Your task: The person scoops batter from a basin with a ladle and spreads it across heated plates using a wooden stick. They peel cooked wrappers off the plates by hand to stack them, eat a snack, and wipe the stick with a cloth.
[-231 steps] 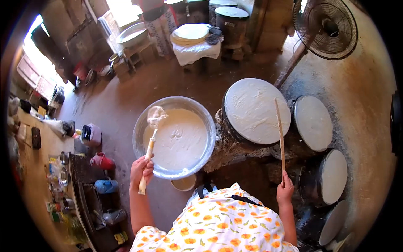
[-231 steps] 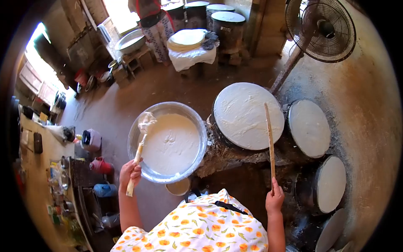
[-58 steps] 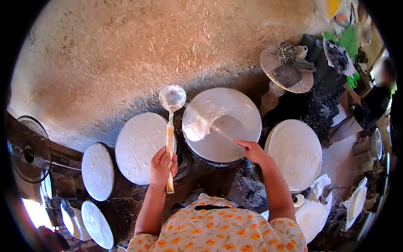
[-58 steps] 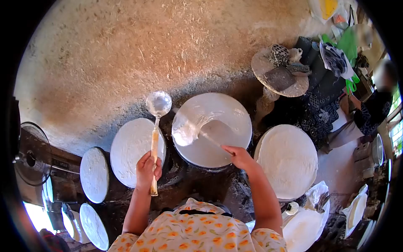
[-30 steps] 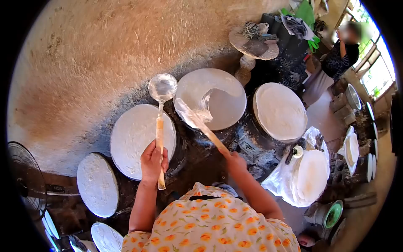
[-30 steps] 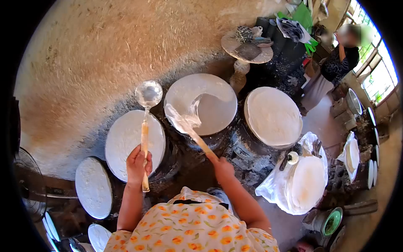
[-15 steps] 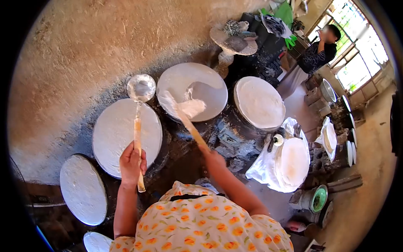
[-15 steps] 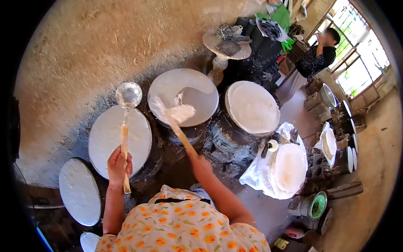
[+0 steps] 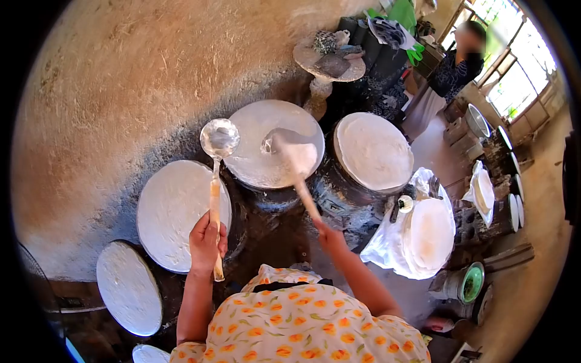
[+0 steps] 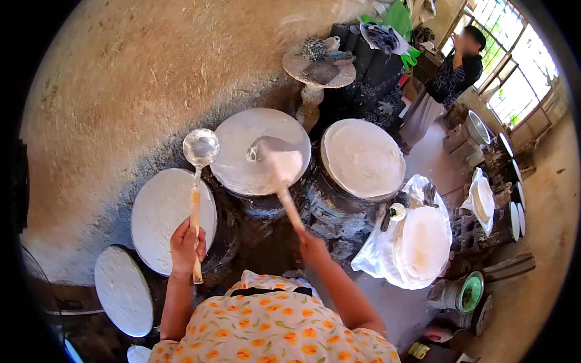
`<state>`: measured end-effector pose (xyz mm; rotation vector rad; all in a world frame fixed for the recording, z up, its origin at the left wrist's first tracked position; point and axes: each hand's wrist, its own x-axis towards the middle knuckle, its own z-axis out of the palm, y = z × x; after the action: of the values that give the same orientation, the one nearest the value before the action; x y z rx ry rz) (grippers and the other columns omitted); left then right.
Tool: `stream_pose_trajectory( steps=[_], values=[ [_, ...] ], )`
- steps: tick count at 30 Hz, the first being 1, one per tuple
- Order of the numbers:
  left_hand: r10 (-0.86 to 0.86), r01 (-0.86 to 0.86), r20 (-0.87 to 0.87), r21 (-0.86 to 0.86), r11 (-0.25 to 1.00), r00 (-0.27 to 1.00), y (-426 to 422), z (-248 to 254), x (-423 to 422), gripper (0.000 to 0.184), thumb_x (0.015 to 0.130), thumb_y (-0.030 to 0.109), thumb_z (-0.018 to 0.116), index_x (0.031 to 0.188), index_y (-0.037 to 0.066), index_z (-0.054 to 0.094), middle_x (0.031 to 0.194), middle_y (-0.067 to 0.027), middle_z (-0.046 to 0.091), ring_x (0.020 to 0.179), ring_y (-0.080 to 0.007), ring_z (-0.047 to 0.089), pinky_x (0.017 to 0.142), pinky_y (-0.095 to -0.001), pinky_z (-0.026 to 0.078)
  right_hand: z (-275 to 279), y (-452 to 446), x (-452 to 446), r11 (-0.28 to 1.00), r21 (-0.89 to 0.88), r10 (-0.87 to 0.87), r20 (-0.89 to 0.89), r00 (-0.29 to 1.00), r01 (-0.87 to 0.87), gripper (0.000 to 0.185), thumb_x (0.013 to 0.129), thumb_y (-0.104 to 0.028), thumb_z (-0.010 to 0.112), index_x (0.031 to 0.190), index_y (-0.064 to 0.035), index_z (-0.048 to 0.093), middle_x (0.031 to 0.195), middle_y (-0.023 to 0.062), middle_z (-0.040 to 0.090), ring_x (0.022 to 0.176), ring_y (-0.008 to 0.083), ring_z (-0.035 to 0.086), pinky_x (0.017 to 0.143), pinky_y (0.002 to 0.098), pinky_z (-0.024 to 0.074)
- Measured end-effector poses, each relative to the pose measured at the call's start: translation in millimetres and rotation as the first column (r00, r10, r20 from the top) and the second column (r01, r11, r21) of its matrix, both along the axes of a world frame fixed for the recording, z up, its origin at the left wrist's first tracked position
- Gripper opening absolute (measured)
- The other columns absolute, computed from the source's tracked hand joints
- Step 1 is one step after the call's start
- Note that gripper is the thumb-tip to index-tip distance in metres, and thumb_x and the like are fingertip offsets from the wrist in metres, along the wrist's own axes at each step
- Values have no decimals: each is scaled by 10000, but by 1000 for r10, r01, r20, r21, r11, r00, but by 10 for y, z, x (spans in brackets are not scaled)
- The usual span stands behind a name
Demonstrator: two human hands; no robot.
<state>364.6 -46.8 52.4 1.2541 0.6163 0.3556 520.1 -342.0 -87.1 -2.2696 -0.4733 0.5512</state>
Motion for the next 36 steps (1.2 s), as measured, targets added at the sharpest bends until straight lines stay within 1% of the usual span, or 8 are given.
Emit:
stream_pose_trajectory(
  steps=[4, 7, 13, 16, 19, 26, 29, 36],
  values=[
    [30, -30, -43, 1, 1000, 999, -64, 83, 124, 279, 933, 110, 387, 1158, -6, 502, 679, -27, 489, 409, -72, 417, 346, -204, 357, 122, -423, -98, 957, -230, 219, 169, 961, -178, 376, 862, -182, 503, 1229, -247, 548, 847, 204, 632, 723, 381, 617, 647, 455, 471],
    [21, -20, -41, 36, 999, 999, -115, 40, 204, 277, 930, 106, 386, 1155, -6, 503, 682, -27, 488, 411, -71, 414, 346, -205, 356, -133, -495, 305, 940, -338, -41, 12, 999, 42, 376, 869, -192, 483, 1226, -293, 544, 800, 195, 625, 711, 378, 615, 651, 464, 472],
    [10, -10, -40, -12, 1000, 999, -243, 94, 466, 145, 922, 92, 389, 892, 24, 515, 611, -18, 466, 406, -66, 417, 351, -213, 359, -58, -19, 888, 999, 22, -47, 306, 951, 42, 363, 839, -178, 551, 1192, -262, 559, 704, 187, 576, 654, 353, 588, 597, 429, 461],
    [1, -1, -38, 25, 1000, 999, -245, 86, 478, 152, 922, 82, 382, 912, 18, 519, 625, -21, 474, 407, -70, 419, 353, -214, 360, -29, -371, 654, 954, -218, 266, 302, 915, -205, 366, 830, -147, 551, 1184, -240, 561, 682, 208, 581, 649, 359, 590, 585, 446, 456],
    [60, -58, -96, 24, 998, 994, -304, 119, 509, 228, 926, 88, 372, 1062, 7, 535, 661, -30, 479, 413, -79, 423, 353, -218, 365, 86, -539, 698, 992, -121, 22, 41, 999, -17, 399, 829, -101, 521, 1201, -242, 549, 674, 220, 577, 666, 374, 601, 582, 477, 459],
    [16, -15, -121, 16, 1000, 992, -458, 159, 617, 193, 925, 78, 374, 1004, 10, 537, 657, -25, 491, 410, -75, 421, 356, -218, 360, -76, 370, 1910, 1000, -10, -20, 327, 945, 24, 433, 828, -68, 514, 1220, -249, 542, 704, 267, 570, 707, 404, 599, 647, 476, 466],
    [63, -70, -169, -30, 997, 984, -492, 209, 600, 200, 930, 77, 378, 1032, 15, 537, 665, -26, 500, 418, -78, 426, 363, -218, 362, -115, 487, 1937, 948, 302, -46, 441, 896, -99, 369, 842, -89, 513, 1168, -233, 608, 847, 221, 634, 766, 386, 622, 685, 449, 477],
    [18, -20, -160, -10, 1000, 987, -515, 200, 528, 230, 931, 89, 381, 1087, 20, 535, 676, -24, 497, 431, -73, 441, 368, -212, 367, 38, 420, 1758, 972, 222, 30, 216, 976, -79, 643, 752, 56, 441, 1356, -164, 424, 1245, 191, 542, 1176, 295, 515, 988, 326, 386]
  ],
)
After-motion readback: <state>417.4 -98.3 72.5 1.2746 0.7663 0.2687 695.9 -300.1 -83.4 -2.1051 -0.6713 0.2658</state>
